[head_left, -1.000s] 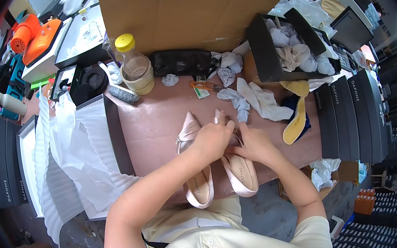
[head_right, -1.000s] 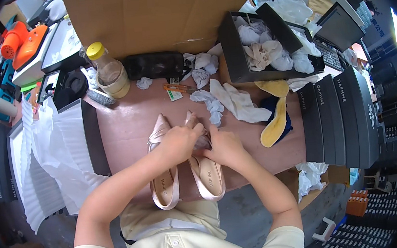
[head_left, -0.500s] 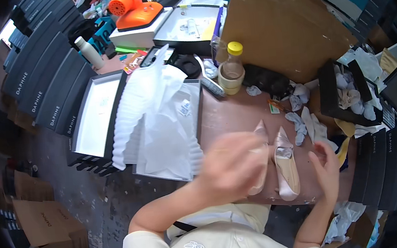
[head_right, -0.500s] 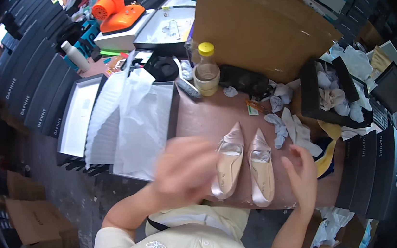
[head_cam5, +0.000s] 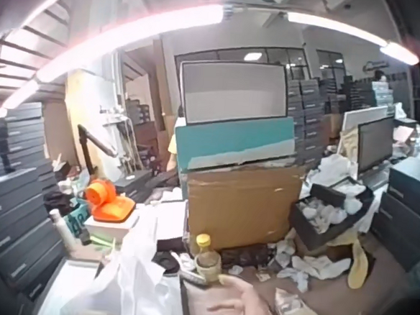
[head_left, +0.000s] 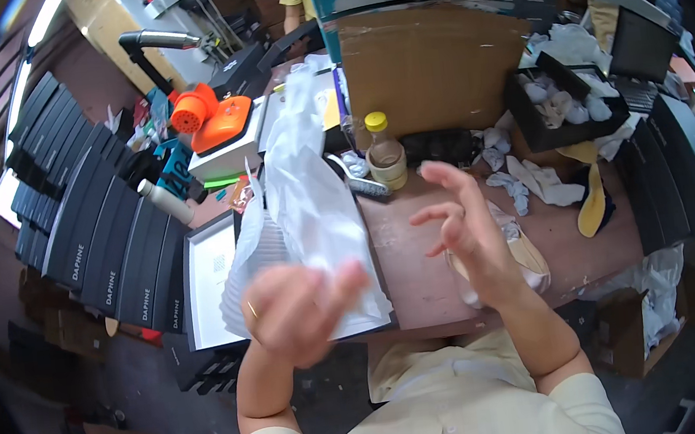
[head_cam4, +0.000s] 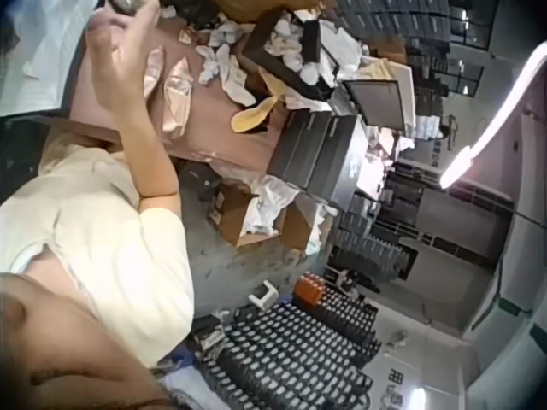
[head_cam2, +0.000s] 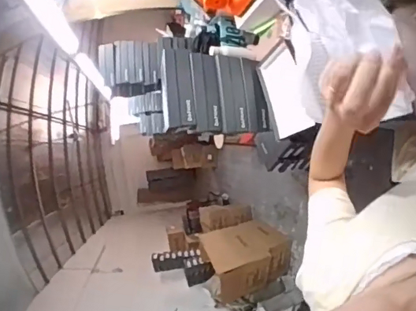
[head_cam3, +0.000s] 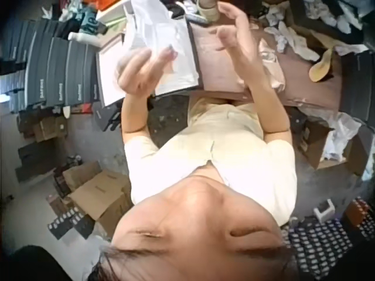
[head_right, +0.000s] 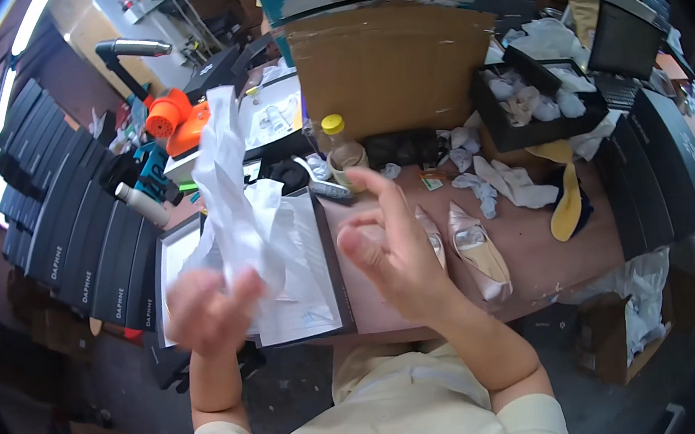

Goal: Packing finished shoes into boxes with tissue paper and foam sheets.

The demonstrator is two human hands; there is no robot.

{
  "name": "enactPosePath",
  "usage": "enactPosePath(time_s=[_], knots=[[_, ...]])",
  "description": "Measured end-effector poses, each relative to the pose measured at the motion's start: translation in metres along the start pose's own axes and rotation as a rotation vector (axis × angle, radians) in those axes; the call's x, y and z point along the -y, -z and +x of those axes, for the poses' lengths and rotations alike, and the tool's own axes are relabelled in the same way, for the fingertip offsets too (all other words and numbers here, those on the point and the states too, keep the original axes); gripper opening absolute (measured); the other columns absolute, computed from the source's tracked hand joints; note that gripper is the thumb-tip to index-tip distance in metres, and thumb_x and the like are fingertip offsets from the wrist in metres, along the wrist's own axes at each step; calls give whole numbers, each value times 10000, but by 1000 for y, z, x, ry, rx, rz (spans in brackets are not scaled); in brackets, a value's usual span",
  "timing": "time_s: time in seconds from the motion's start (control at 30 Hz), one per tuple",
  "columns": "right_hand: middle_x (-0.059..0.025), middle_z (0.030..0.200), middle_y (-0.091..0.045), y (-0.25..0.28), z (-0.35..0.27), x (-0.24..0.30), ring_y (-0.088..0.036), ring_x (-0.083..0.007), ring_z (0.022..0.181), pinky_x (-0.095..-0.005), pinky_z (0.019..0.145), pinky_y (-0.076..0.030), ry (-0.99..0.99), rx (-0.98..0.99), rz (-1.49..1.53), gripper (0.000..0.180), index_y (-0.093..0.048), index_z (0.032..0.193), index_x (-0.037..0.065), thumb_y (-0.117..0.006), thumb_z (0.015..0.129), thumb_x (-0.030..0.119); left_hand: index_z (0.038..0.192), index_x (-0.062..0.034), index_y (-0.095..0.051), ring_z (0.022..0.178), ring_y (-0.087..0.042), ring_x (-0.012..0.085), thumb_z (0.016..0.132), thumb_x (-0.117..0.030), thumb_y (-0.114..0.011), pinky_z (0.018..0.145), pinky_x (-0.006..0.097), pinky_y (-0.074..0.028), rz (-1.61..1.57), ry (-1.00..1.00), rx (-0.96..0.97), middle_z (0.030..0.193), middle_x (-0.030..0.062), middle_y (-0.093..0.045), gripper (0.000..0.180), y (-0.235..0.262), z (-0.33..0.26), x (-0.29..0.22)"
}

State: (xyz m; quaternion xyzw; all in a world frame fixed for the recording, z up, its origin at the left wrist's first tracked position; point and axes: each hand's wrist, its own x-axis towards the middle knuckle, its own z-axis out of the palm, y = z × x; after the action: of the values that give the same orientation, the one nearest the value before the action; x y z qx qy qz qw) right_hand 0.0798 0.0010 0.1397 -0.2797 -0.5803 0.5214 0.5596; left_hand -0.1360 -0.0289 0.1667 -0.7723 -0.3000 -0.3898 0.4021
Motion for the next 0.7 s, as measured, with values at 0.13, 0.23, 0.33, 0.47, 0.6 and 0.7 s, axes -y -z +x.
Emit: enactPosePath(time_s=[0.13, 0.23, 0.33, 0.47, 0.6, 0.7], knots=[[-100, 1021, -624, -9, 11, 20, -610, -131, 825, -260, 634, -486, -12, 138, 95, 359, -530, 1158, 17, -606, 857, 197, 820, -173, -670, 791, -514, 113, 774, -395, -665, 773, 317, -386, -29, -201, -192, 883, -24, -514, 227, -15, -4, -46], [-131, 884, -654, -2, -2, 13, -653, -195, 754, -291, 628, -501, 206, -68, -360, 283, -580, 1058, 5, -599, 783, 68, 782, -77, -622, 691, -522, 147, 728, -582, -648, 701, 326, -396, -336, 208, 101, 689, 22, -516, 509, -9, 8, -46], [-193, 886, -633, -13, -19, 5, -624, -367, 789, -413, 678, -502, 423, -93, -635, 343, -581, 1012, 16, -572, 673, -33, 950, 0, -572, 564, -473, 160, 624, -651, -705, 514, 302, -372, -600, 611, 23, 701, 65, -494, 739, -12, 16, -39], [-119, 874, -639, -11, -38, -7, -647, -222, 744, -290, 653, -490, 32, 214, -268, 225, -579, 1014, 14, -619, 792, 13, 1132, -31, -581, 515, -511, 174, 661, -211, -767, 468, 271, -381, -671, 542, 524, 626, 73, -516, 537, -9, 26, -43], [-38, 933, -614, 44, -50, -11, -584, -95, 777, -209, 708, -487, -196, -87, 160, 133, -567, 1004, 4, -575, 872, 13, 998, -70, -667, 611, -612, 268, 584, 63, -589, 542, 323, -460, -631, 371, 727, 695, 115, -611, 442, -4, -5, -34], [-167, 1133, -560, 68, -69, -33, -587, -190, 974, -293, 730, -507, -109, -165, -450, 361, -536, 1094, 9, -629, 858, 267, 1029, -79, -656, 660, -619, 295, 646, 56, -587, 575, 368, -480, -214, 411, 676, 775, 118, -606, 412, -11, 1, -19]])
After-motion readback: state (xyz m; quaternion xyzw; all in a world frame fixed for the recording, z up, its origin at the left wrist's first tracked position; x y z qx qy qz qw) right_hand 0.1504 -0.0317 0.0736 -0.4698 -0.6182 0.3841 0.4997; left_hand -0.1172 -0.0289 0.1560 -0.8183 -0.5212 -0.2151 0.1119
